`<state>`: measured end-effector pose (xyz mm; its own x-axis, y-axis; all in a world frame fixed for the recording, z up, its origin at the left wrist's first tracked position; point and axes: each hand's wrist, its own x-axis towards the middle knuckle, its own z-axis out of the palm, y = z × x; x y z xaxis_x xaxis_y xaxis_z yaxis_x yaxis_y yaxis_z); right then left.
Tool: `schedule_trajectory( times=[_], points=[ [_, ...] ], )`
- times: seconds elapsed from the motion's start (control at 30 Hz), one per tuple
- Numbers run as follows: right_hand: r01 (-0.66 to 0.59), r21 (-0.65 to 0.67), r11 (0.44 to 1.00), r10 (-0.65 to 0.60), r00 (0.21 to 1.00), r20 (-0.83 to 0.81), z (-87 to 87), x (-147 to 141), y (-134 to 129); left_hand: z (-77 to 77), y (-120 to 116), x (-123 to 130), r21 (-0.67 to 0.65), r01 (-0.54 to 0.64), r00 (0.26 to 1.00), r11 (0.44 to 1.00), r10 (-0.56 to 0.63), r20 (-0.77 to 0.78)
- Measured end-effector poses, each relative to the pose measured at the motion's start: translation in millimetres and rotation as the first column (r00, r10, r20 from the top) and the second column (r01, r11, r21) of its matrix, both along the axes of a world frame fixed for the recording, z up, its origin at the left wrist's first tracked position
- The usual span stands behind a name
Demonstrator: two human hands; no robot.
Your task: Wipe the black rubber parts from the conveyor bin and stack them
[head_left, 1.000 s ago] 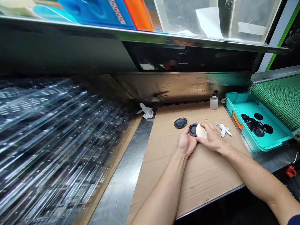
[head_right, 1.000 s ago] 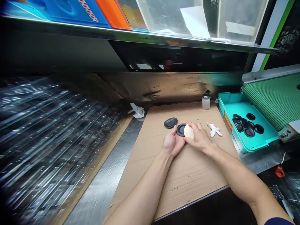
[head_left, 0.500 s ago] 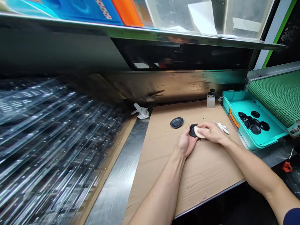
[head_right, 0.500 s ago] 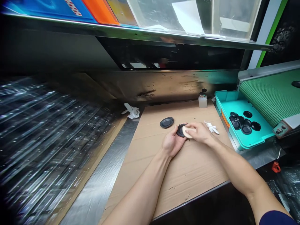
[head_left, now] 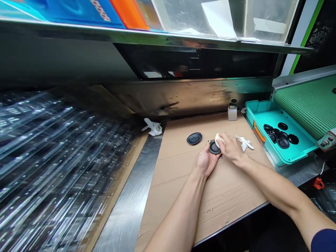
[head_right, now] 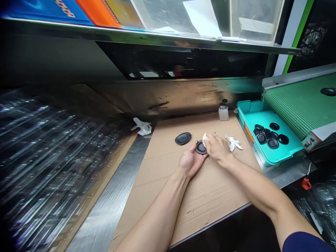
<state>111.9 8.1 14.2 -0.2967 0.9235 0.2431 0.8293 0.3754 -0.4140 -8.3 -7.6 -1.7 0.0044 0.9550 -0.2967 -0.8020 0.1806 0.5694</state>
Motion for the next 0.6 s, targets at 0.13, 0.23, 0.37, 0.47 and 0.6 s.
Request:
schedule_trajectory(
  times=[0.13, 0.23, 0.37, 0.47, 0.6],
  points=[
    [-0.047, 0.014, 0.999, 0.047, 0.998, 0.040, -0.1, 0.5, -2.4, 0.9, -0.1, 0.9, -0.002, 0.005, 1.000, 1.000, -0.006, -0.006],
    [0.015, 0.007, 1.000, -0.016, 0.997, 0.075, 1.1, -0.6, -4.3, 0.5, -0.5, 0.7, 0.001, 0.005, 1.000, 1.000, -0.005, -0.016],
    [-0.047, -0.014, 0.999, 0.048, 0.996, 0.079, 3.3, -0.2, -5.9, -0.6, -0.5, -0.8, -0.019, -0.004, 1.000, 1.000, 0.004, -0.005],
    [0.014, -0.045, 0.999, -0.011, 0.998, 0.055, 5.9, 4.5, -4.8, -0.1, 0.5, -0.8, -0.012, -0.025, 1.000, 1.000, 0.025, -0.008],
    [0.041, -0.103, 0.994, -0.039, 0.999, 0.021, 9.7, 3.4, -6.1, 2.3, 1.1, 3.4, 0.001, -0.048, 0.998, 0.999, 0.048, -0.036]
  ],
)
